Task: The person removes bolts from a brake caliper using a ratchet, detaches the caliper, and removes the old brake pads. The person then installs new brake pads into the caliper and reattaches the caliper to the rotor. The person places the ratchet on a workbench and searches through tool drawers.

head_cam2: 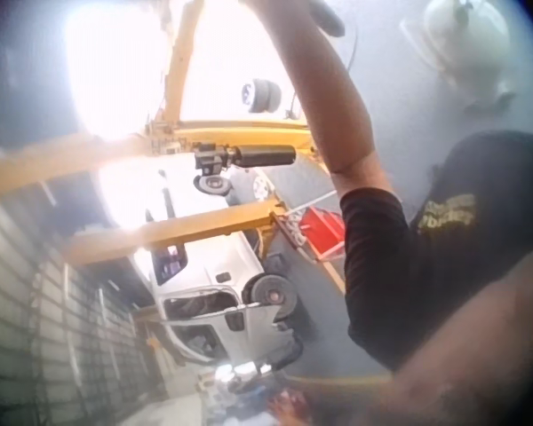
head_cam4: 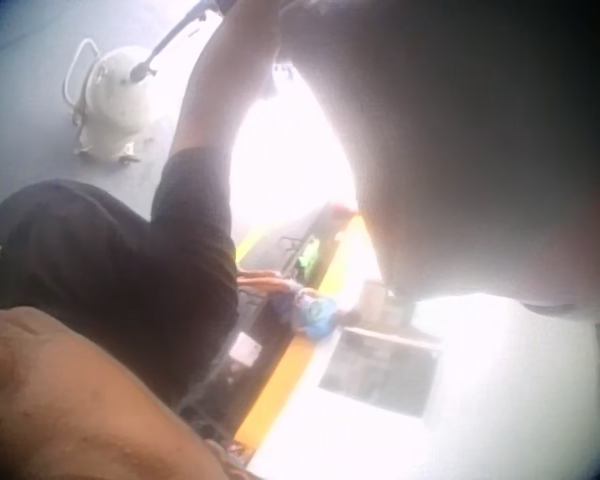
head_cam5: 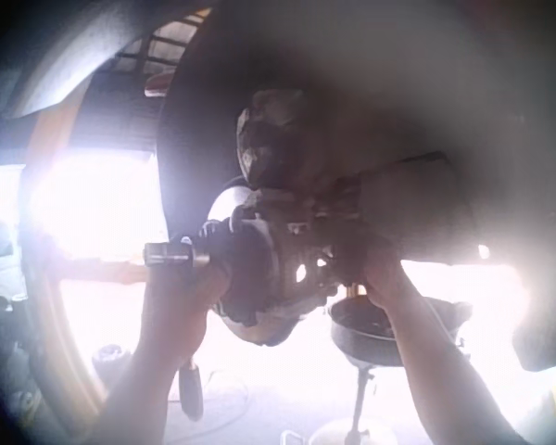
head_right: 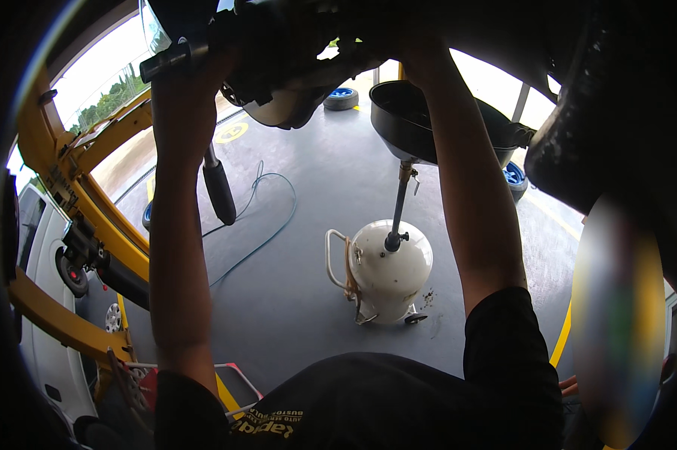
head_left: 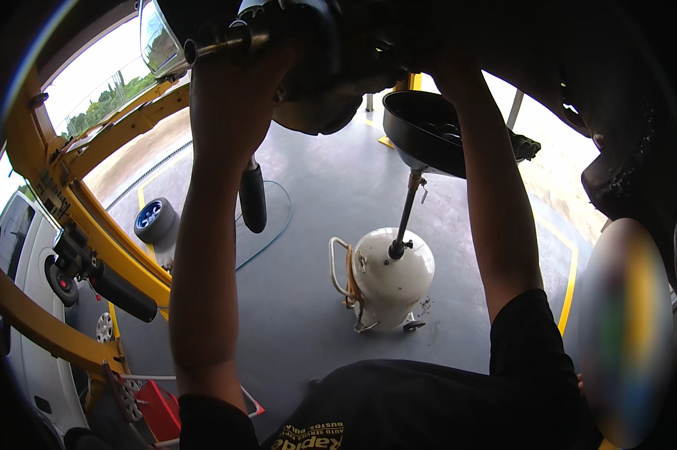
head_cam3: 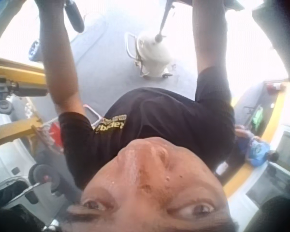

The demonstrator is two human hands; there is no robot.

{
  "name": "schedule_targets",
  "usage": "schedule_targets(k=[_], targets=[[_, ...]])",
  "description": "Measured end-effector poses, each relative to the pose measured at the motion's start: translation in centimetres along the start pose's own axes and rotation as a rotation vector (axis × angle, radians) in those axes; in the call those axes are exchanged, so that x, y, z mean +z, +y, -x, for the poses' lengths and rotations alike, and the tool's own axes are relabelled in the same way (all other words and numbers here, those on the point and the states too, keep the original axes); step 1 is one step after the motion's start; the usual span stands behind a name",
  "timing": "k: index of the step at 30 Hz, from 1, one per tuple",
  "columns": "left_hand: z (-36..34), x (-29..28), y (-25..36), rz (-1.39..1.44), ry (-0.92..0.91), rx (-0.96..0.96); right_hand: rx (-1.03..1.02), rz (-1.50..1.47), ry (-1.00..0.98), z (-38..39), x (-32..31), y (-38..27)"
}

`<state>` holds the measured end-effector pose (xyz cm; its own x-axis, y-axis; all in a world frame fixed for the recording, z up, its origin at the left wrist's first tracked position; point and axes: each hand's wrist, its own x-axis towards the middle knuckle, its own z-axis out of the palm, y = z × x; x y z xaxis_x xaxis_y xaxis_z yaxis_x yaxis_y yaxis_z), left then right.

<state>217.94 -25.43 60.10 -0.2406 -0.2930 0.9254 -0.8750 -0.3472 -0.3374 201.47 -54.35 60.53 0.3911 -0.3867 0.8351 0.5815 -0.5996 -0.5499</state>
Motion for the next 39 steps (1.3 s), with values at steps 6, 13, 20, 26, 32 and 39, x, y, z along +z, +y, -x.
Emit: schedule_targets(k=[6,13,20,26,32,39], targets=[[12.7,-5.3,0.0,1.247,-0.144,-1.291,0.234,0.468,0.149,12.3,-1.2,-1.0],[34.7,-10.2,-4.7,1.15,-0.39,-1.893,1.501,-0.169,0.058,37.6,17.1,7.6],[42.3,-16.1,-24.8,0.88,-0.362,-1.826,1.372,-0.473,-0.284,29.0,40.9,13.2],[35.8,-12.4,-46.0,0.801,-0.385,-1.508,0.945,-0.414,-0.417,9.6,58.9,14.1],[29.6,-0.2,-65.2,0.696,-0.477,-1.209,0.5,-0.074,-0.432,-9.4,72.3,22.1],[25.6,15.4,-84.1,0.595,-0.632,-1.078,0.496,0.134,-0.261,-26.7,86.9,34.9]])
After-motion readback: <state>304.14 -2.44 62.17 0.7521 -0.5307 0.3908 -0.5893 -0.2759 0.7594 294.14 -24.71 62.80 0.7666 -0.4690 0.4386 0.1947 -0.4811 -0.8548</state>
